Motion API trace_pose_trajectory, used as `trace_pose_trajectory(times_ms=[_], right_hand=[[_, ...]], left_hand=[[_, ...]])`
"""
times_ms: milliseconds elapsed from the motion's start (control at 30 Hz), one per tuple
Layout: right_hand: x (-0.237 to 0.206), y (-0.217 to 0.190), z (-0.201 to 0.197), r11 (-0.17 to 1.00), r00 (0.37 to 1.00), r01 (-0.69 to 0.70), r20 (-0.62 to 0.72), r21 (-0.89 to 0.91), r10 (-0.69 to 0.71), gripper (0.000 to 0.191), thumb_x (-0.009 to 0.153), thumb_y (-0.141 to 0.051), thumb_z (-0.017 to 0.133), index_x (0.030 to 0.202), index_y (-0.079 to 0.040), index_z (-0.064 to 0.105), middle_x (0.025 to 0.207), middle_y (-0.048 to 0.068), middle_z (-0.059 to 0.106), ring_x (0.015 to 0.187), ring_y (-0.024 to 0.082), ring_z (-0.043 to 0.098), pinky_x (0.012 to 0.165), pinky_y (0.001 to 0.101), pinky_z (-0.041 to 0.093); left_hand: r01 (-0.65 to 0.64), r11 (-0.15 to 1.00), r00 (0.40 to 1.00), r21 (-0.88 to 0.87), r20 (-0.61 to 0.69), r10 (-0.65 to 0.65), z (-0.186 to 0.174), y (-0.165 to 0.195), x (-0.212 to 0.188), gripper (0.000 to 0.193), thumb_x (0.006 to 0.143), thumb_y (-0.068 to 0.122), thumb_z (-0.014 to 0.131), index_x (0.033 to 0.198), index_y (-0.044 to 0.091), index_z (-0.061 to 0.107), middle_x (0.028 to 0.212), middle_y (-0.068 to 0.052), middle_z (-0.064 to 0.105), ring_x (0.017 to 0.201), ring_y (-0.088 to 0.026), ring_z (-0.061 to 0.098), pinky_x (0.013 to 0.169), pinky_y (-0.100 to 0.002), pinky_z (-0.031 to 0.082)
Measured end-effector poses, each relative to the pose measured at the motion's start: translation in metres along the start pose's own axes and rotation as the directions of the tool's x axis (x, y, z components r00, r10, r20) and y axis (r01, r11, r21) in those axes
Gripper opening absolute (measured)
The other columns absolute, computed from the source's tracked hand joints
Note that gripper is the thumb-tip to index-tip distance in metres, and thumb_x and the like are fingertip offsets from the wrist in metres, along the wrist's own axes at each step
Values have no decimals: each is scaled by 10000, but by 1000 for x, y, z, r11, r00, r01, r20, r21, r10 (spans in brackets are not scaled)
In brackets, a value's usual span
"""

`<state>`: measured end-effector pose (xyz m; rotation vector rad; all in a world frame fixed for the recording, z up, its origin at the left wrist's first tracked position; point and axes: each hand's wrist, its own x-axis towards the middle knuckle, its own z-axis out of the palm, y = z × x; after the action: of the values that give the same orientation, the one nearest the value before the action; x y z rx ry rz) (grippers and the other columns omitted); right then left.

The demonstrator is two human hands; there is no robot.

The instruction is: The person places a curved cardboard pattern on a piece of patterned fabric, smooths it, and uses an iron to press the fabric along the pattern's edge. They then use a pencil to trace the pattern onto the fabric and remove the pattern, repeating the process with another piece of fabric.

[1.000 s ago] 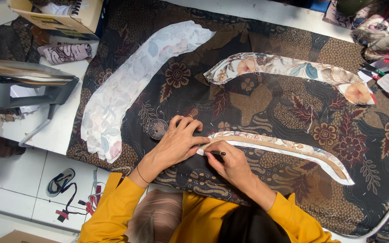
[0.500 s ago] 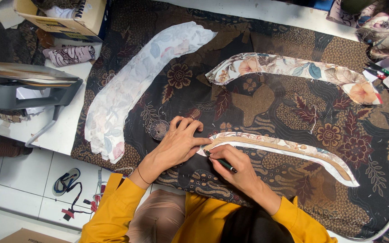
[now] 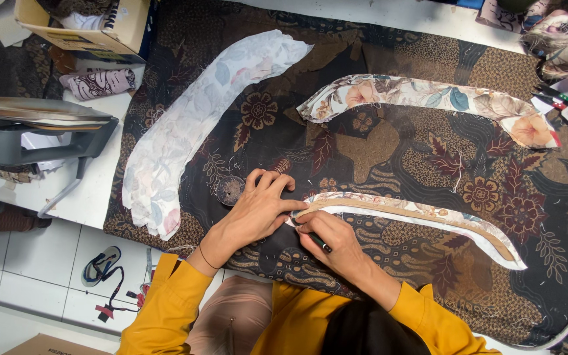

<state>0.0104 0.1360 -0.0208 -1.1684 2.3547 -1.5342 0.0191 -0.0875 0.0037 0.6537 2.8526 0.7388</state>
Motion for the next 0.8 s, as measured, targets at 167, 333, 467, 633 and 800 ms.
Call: trace_pose_trajectory(times_ms=[167, 333, 467, 633, 800], right_hand=[[0, 0, 1, 1000, 1000, -21, 1, 10, 21, 151, 835, -12, 762, 921, -3, 639, 1035, 105, 720, 895, 251, 740, 753, 338, 584], [0, 0, 3, 1000, 1000, -2, -13, -5, 1, 149, 845, -13, 764, 923, 0, 638, 1052, 111, 725, 901, 255, 737, 750, 337, 580], [-1, -1, 3, 1000, 1000, -28, -12, -5, 28, 145, 836, -10, 760, 917, -1, 639, 1033, 108, 722, 892, 249, 739, 753, 335, 588], [1, 0, 4, 1000, 1000, -14, -10, 5, 14, 150, 848, -16, 766, 939, 7, 648, 1051, 117, 722, 908, 251, 738, 754, 333, 585], [-1, 1, 3, 1000, 999, -29, -20, -3, 28, 153, 835, -13, 771, 917, 4, 643, 1034, 110, 727, 896, 245, 737, 753, 334, 581]], left_hand=[[-3, 1000, 1000, -14, -12, 3, -1, 0, -1, 457, 691, 92, 804, 1128, 224, 792, 1228, -112, 575, 1215, -314, 483, 1084, -505, 281], [5, 1000, 1000, -18, -13, -5, 0, 1, -1, 451, 692, 90, 805, 1122, 225, 793, 1218, -106, 576, 1211, -312, 483, 1090, -504, 278], [8, 1000, 1000, -11, -9, -8, 1, 1, -1, 464, 686, 91, 802, 1131, 223, 790, 1220, -103, 576, 1213, -308, 484, 1097, -502, 277], [21, 1000, 1000, -16, -9, -21, 2, 1, -1, 458, 696, 87, 799, 1130, 233, 792, 1219, -96, 578, 1212, -309, 483, 1099, -494, 278], [19, 1000, 1000, -11, -10, -19, 3, 0, -1, 463, 684, 93, 801, 1125, 236, 792, 1214, -102, 578, 1211, -308, 484, 1096, -500, 272]])
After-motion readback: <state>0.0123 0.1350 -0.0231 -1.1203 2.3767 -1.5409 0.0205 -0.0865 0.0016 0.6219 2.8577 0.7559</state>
